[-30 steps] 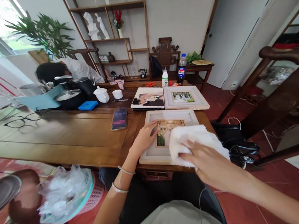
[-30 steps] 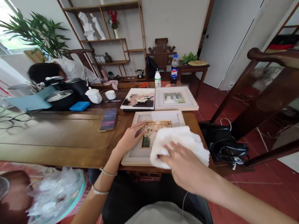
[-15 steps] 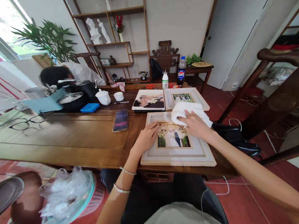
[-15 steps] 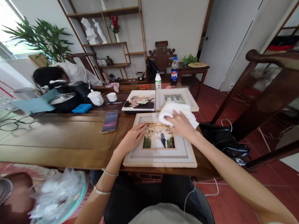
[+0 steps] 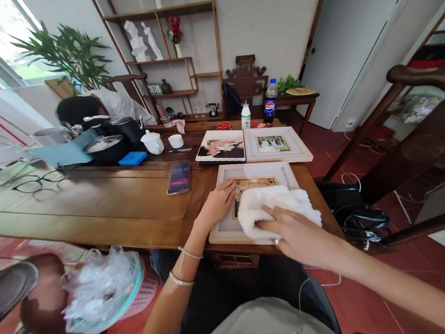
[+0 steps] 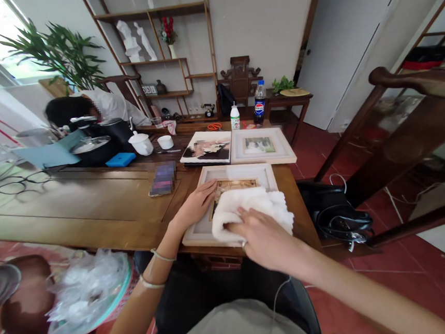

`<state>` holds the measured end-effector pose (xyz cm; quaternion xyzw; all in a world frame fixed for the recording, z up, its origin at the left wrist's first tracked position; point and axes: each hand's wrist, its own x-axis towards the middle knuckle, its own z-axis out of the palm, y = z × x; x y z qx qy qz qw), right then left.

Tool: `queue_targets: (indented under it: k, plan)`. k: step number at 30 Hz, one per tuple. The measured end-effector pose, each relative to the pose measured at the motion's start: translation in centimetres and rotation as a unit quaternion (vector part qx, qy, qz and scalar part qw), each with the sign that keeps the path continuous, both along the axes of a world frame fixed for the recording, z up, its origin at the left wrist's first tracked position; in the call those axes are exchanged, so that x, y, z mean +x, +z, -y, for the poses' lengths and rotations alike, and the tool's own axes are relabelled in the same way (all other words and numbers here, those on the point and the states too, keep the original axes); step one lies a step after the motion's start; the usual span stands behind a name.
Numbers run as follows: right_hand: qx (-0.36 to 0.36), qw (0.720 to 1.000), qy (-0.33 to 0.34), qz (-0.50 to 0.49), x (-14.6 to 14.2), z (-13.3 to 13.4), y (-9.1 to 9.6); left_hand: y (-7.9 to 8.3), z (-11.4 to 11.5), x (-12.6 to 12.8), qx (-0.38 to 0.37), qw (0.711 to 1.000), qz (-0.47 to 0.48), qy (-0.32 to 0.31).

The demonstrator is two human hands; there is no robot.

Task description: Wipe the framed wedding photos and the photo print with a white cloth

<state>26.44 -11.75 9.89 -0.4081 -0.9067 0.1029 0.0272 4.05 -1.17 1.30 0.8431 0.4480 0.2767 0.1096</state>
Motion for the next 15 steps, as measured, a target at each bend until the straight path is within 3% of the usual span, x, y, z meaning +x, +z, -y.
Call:
queue_targets:
  k: [4,8,11,15]
  plan:
    - [0.129,0.990,-0.047,0.021,1.6,-6.5,-2.6,0.0,-0.1,0.0,-0.005,1.000,-0.003,-0.002]
    - [0.187,0.978,-0.074,0.048,1.6,-10.5,-3.2,-0.2,-0.2,-0.1,-0.003,1.000,0.003,0.000]
    - [0.172,0.980,-0.079,0.065,-0.3,-9.6,-3.1,-0.3,-0.3,-0.1,-0.002,1.000,0.012,0.005]
    - [0.109,0.992,-0.028,0.061,-3.3,-4.5,-2.6,0.0,-0.2,0.1,-0.002,1.000,0.028,-0.001]
